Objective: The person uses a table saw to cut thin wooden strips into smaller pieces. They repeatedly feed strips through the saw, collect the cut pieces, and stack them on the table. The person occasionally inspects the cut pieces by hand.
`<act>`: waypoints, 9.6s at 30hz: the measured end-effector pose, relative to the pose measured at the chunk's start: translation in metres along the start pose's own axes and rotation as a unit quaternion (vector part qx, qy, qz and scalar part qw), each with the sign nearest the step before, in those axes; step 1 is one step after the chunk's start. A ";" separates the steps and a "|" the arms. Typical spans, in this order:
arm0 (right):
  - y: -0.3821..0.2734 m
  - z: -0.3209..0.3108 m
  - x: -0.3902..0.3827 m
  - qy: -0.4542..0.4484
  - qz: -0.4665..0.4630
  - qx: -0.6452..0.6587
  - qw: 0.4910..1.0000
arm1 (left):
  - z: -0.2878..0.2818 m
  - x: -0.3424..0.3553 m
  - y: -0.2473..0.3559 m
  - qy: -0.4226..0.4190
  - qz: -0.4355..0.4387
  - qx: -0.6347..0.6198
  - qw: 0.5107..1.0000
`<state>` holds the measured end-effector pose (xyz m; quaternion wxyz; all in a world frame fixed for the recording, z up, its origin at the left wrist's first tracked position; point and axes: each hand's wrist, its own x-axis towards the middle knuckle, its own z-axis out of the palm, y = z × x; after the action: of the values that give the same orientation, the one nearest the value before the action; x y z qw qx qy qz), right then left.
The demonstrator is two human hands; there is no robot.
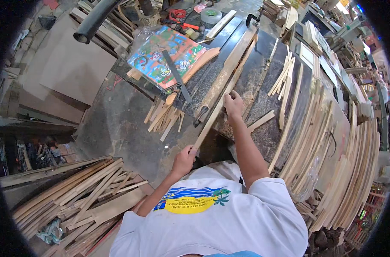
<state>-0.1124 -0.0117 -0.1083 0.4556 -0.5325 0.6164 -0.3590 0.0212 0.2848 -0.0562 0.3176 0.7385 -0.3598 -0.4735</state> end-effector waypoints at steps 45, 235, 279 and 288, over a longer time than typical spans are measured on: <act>-0.091 -0.062 -0.027 -0.056 0.043 0.392 0.917 | -0.062 -0.033 0.233 -0.314 0.071 -0.425 0.846; -0.004 0.020 0.072 0.128 -0.067 -0.188 0.972 | 0.015 0.175 0.133 -0.042 0.390 0.643 0.658; -0.016 -0.005 0.070 0.015 -0.061 -0.202 0.977 | -0.033 0.032 0.039 -0.053 0.112 0.238 0.963; -0.015 -0.001 0.069 0.038 -0.061 -0.184 0.980 | -0.013 0.042 0.085 -0.044 0.116 0.352 0.928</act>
<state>-0.1101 -0.0823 -0.1066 0.3029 -0.6299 0.6551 -0.2869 0.0260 0.2058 -0.0024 0.0736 0.7345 -0.6001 -0.3080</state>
